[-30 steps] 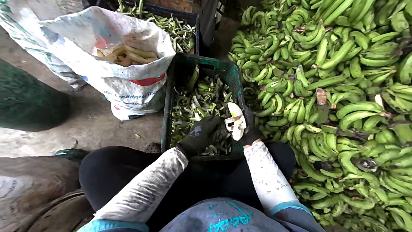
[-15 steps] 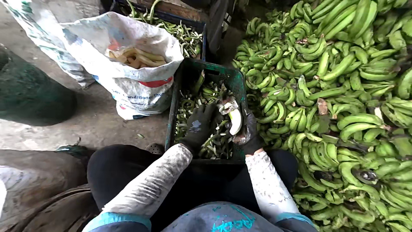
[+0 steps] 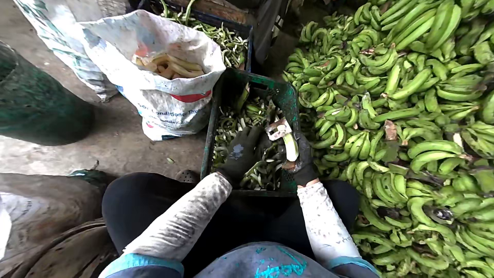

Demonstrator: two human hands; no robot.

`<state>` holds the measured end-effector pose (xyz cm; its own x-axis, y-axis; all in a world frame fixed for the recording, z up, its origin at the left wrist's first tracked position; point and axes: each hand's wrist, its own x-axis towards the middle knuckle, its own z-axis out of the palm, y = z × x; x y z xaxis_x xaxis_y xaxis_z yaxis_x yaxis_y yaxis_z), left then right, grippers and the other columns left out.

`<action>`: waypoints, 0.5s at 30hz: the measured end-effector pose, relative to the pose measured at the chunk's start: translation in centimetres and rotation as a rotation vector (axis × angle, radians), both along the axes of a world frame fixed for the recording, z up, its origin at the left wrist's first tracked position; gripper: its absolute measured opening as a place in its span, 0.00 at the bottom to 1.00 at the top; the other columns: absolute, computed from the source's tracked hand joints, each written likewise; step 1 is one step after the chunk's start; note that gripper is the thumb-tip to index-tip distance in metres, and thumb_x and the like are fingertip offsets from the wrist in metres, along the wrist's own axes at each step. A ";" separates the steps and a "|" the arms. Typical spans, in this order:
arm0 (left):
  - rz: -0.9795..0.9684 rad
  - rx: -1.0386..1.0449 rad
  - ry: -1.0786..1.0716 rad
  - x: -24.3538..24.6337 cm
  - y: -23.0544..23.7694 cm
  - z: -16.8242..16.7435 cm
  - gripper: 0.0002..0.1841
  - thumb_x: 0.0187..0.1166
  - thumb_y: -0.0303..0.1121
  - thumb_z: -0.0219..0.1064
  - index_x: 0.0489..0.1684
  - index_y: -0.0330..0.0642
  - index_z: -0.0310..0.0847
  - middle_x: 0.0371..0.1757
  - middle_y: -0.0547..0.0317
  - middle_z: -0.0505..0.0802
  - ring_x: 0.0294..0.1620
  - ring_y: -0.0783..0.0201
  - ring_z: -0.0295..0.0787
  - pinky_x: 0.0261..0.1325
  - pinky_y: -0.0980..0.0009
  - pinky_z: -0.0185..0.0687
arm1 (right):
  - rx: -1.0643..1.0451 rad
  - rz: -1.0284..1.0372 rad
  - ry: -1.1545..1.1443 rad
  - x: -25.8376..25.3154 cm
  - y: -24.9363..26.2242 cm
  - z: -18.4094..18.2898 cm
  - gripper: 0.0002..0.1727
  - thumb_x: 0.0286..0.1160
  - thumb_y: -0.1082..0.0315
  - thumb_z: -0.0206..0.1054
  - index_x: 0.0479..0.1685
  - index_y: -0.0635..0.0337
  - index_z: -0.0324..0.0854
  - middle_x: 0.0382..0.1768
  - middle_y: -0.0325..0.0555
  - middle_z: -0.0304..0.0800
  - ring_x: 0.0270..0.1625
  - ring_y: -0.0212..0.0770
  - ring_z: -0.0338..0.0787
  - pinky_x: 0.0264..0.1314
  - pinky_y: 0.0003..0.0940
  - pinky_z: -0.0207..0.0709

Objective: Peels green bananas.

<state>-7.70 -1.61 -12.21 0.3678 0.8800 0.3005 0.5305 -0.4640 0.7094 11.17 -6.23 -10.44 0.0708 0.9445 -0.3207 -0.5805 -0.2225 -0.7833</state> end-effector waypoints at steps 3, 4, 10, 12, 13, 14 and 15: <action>0.120 -0.202 -0.130 -1.2 2.1 1.0 0.21 0.89 0.48 0.59 0.64 0.38 0.79 0.53 0.43 0.88 0.55 0.48 0.87 0.60 0.45 0.82 | 0.012 -0.011 0.003 -0.6 -0.1 0.3 0.21 0.86 0.48 0.48 0.52 0.50 0.81 0.27 0.40 0.87 0.21 0.32 0.86 0.20 0.28 0.83; 0.128 -0.211 -0.168 -1.8 2.5 1.3 0.22 0.89 0.49 0.58 0.64 0.39 0.78 0.51 0.44 0.88 0.53 0.50 0.87 0.59 0.47 0.82 | 0.019 -0.012 -0.004 -0.4 -0.2 0.2 0.21 0.86 0.47 0.48 0.53 0.50 0.80 0.27 0.39 0.87 0.21 0.32 0.86 0.20 0.28 0.83; -0.418 -0.415 -0.310 -1.9 -1.4 3.4 0.18 0.86 0.47 0.61 0.62 0.45 0.82 0.42 0.59 0.90 0.36 0.68 0.86 0.39 0.65 0.86 | 0.074 -0.032 -0.088 1.7 -0.9 -0.1 0.18 0.86 0.45 0.54 0.55 0.42 0.83 0.33 0.33 0.89 0.29 0.26 0.86 0.28 0.24 0.83; -0.528 -0.454 -0.297 -1.1 -2.8 3.3 0.16 0.86 0.42 0.62 0.60 0.40 0.82 0.40 0.59 0.89 0.34 0.71 0.85 0.39 0.70 0.86 | 0.034 -0.056 -0.233 1.5 -1.7 0.7 0.17 0.87 0.44 0.53 0.54 0.40 0.82 0.33 0.30 0.89 0.30 0.24 0.87 0.29 0.22 0.83; -0.557 -0.461 -0.298 -0.8 -3.2 3.0 0.17 0.87 0.43 0.61 0.61 0.39 0.81 0.39 0.60 0.88 0.33 0.73 0.83 0.39 0.73 0.84 | 0.025 -0.052 -0.247 1.3 -1.9 1.0 0.17 0.88 0.45 0.52 0.55 0.39 0.82 0.33 0.29 0.88 0.30 0.22 0.87 0.28 0.20 0.82; -0.563 -0.465 -0.291 -0.6 -3.4 2.6 0.17 0.87 0.43 0.61 0.62 0.39 0.80 0.40 0.59 0.87 0.34 0.72 0.83 0.40 0.73 0.83 | 0.030 -0.043 -0.223 1.1 -2.0 1.1 0.17 0.88 0.45 0.52 0.55 0.39 0.82 0.32 0.28 0.88 0.29 0.22 0.86 0.27 0.19 0.81; -0.553 -0.454 -0.271 -0.4 -3.3 2.2 0.17 0.87 0.41 0.61 0.62 0.39 0.80 0.42 0.58 0.87 0.36 0.71 0.83 0.42 0.71 0.84 | 0.054 -0.016 -0.150 1.0 -1.9 0.9 0.17 0.88 0.45 0.52 0.55 0.39 0.82 0.32 0.29 0.88 0.28 0.22 0.86 0.27 0.20 0.81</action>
